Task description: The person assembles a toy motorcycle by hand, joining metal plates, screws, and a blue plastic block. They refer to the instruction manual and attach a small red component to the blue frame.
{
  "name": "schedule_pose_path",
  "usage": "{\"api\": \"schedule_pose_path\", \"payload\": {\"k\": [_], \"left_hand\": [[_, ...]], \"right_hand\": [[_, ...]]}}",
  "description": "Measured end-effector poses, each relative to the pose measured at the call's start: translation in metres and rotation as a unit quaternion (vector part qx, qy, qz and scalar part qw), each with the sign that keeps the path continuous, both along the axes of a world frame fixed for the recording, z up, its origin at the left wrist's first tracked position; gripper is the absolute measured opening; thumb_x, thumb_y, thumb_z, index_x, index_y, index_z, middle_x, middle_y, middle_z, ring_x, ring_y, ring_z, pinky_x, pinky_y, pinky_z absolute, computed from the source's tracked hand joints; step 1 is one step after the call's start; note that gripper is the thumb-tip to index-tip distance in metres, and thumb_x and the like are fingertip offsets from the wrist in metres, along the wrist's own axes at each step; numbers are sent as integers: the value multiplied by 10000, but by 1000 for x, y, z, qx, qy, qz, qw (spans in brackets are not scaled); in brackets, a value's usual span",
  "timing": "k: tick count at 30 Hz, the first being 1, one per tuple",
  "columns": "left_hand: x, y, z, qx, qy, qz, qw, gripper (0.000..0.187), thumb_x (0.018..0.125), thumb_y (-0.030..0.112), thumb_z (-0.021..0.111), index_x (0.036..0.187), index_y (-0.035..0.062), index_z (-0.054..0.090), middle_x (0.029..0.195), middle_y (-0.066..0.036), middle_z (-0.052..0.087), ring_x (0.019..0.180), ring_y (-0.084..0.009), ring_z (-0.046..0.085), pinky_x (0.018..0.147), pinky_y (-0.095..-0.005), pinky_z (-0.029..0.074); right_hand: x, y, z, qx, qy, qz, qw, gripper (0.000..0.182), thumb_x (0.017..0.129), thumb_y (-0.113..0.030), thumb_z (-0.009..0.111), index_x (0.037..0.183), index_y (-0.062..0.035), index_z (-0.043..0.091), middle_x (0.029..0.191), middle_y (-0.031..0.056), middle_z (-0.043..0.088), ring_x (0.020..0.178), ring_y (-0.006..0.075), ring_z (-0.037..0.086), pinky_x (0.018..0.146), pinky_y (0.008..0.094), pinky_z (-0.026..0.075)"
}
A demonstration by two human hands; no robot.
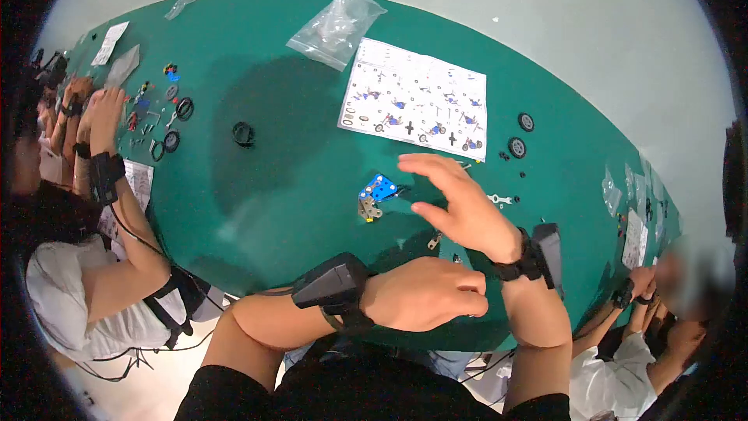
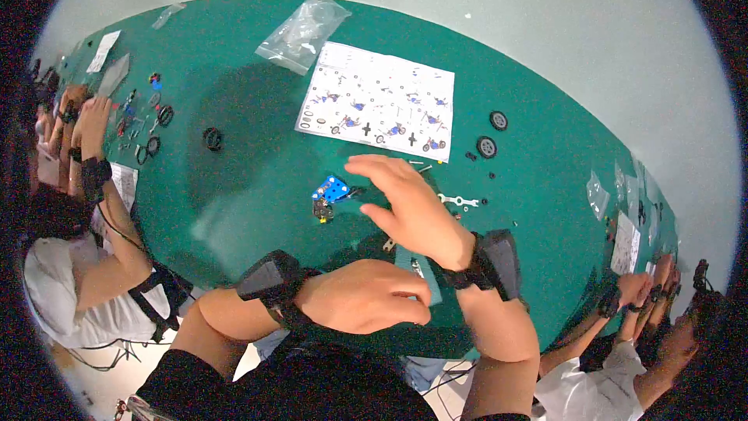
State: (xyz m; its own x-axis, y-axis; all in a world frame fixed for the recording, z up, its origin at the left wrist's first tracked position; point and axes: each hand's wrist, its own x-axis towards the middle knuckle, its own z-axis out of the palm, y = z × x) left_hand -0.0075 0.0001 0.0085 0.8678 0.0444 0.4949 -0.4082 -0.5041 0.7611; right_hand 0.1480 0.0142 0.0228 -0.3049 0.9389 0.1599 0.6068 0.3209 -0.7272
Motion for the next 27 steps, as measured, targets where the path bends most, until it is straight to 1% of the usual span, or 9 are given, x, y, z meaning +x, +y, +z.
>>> {"api": "schedule_pose_path", "payload": {"k": [1,8,11,14,15,18,22,23,27], "left_hand": [[0,0,0,6,3,5,1000,155,791,67,567,945,77,551,945,-85,534,792,-301,574,651,-398,470],[3,-2,-2,4,-10,20,1000,149,800,75,563,947,92,550,935,-68,527,789,-289,569,657,-401,466],[3,0,-1,18,18,23,999,139,806,85,566,944,93,549,945,-70,531,795,-289,573,660,-401,468],[3,3,-2,8,25,20,999,137,818,90,568,955,92,558,967,-71,542,812,-286,579,668,-398,473],[2,4,0,0,26,23,999,130,821,92,571,951,92,565,971,-69,548,817,-283,584,672,-393,477],[2,6,5,-17,27,30,999,112,820,93,587,932,91,586,977,-63,569,828,-272,600,684,-378,490],[3,6,11,-17,35,56,998,115,784,56,625,891,88,600,941,-47,581,816,-251,611,680,-358,494],[4,7,12,-14,41,56,997,129,779,48,618,898,89,588,932,-43,565,809,-248,601,672,-358,485],[5,14,12,-47,53,70,995,151,780,31,626,920,83,602,941,-41,573,808,-247,599,669,-350,483]], "right_hand": [[-3,6,-3,-16,-13,22,1000,593,756,7,662,1305,-96,463,1345,97,484,1223,300,445,1035,389,352],[-20,21,-21,-36,-32,54,997,554,769,-3,655,1292,-92,497,1260,107,537,1114,293,500,972,376,390],[-15,17,-21,-7,21,26,999,453,814,-40,631,1254,-75,532,1169,110,580,1038,261,544,905,346,427],[-4,1,2,-130,121,-82,981,353,851,-81,608,1201,-56,565,1056,98,611,958,221,570,844,312,450],[3,-6,9,-103,103,-89,985,299,860,-91,604,1155,-45,592,975,85,611,874,184,573,786,287,452],[24,-29,20,-78,78,-95,989,274,855,-88,607,1125,-44,609,941,80,600,846,171,564,745,277,450],[37,-59,23,-70,138,-145,977,223,844,-73,602,1062,-38,632,923,69,589,807,149,540,710,264,429],[41,-64,20,-29,109,-139,984,202,853,-88,619,1050,-43,628,888,86,594,751,165,555,658,270,446],[54,-76,6,-11,167,-148,975,198,866,-81,609,1060,-46,622,916,74,597,762,142,547,659,260,432]]}}
